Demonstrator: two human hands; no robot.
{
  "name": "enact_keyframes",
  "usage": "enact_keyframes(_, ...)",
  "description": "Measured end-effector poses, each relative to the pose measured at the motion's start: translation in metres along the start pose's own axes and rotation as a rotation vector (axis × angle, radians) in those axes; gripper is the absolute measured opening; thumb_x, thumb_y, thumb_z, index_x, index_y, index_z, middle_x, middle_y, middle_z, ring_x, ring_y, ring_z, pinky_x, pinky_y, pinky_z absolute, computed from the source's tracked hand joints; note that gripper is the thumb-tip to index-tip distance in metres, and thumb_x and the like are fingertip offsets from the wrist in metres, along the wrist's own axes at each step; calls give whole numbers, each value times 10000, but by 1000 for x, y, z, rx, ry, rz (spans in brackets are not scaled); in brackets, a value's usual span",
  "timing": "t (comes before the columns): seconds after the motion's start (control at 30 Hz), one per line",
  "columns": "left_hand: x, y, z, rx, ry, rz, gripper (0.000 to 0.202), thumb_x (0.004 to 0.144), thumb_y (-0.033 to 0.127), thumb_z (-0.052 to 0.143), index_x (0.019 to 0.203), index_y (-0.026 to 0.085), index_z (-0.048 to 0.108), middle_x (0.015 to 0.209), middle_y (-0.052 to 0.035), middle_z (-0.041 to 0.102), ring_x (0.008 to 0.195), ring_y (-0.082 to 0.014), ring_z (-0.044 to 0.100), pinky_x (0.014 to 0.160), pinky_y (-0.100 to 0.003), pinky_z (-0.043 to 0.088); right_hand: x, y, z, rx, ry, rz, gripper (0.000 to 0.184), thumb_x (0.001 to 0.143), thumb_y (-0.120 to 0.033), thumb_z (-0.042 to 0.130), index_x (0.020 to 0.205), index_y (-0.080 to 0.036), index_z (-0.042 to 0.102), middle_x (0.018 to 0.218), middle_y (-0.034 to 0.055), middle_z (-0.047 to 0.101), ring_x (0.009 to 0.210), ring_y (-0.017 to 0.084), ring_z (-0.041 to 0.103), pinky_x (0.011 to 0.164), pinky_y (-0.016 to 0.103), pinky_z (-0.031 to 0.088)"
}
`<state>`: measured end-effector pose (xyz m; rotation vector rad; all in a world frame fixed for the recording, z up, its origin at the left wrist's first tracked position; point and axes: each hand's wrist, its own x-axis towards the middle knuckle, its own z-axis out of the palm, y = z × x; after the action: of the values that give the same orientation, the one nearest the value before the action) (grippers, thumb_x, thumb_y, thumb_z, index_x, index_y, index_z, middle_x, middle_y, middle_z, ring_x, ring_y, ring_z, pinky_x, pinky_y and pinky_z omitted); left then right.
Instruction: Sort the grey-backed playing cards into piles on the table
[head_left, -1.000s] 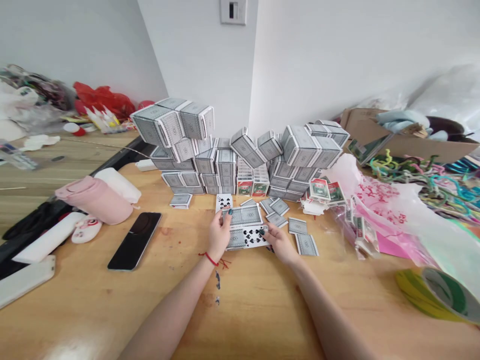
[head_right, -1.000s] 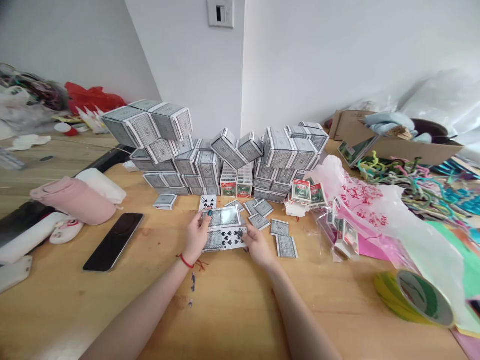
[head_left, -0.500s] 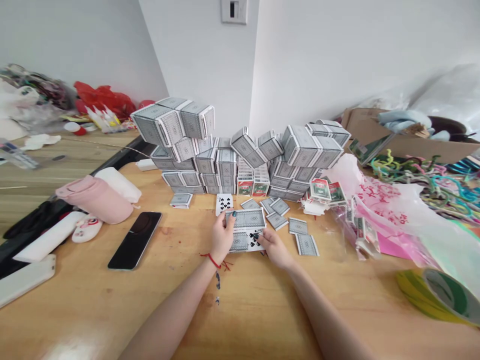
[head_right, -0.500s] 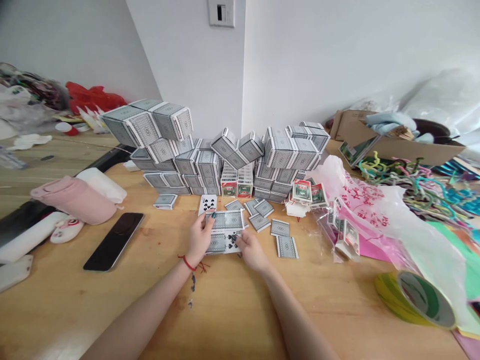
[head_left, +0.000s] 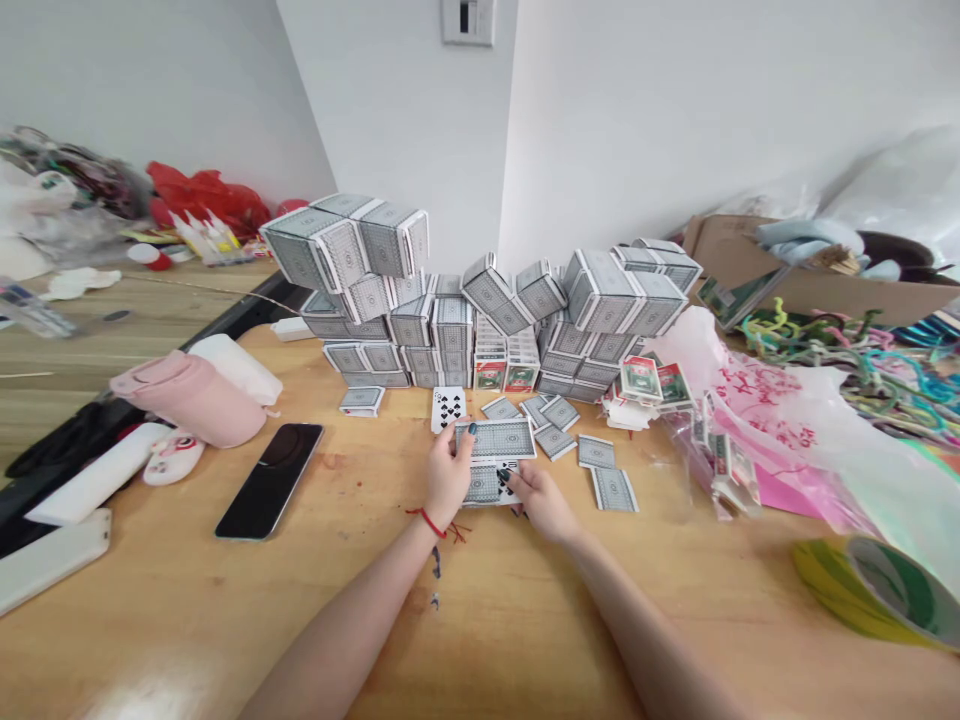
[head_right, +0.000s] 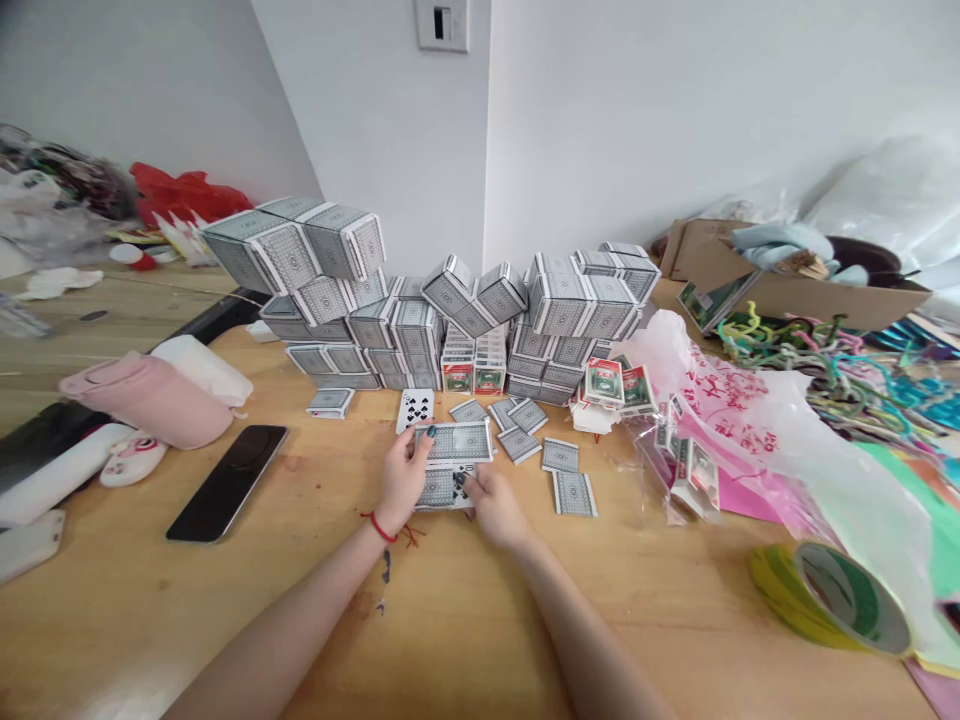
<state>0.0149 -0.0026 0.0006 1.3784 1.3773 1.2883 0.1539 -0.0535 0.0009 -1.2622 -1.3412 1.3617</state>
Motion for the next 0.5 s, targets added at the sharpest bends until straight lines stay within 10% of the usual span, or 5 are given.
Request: enact_keyframes(0.5, -1, -3, 0, -2, 9, 13, 357, 766, 389, 486, 1015, 153, 581, 901, -84, 635, 734, -172, 574, 641, -265, 441, 1, 5, 12, 54, 57, 11, 381, 750, -530, 456, 565, -203, 391, 434, -45, 403, 388, 93, 353, 391, 221, 272)
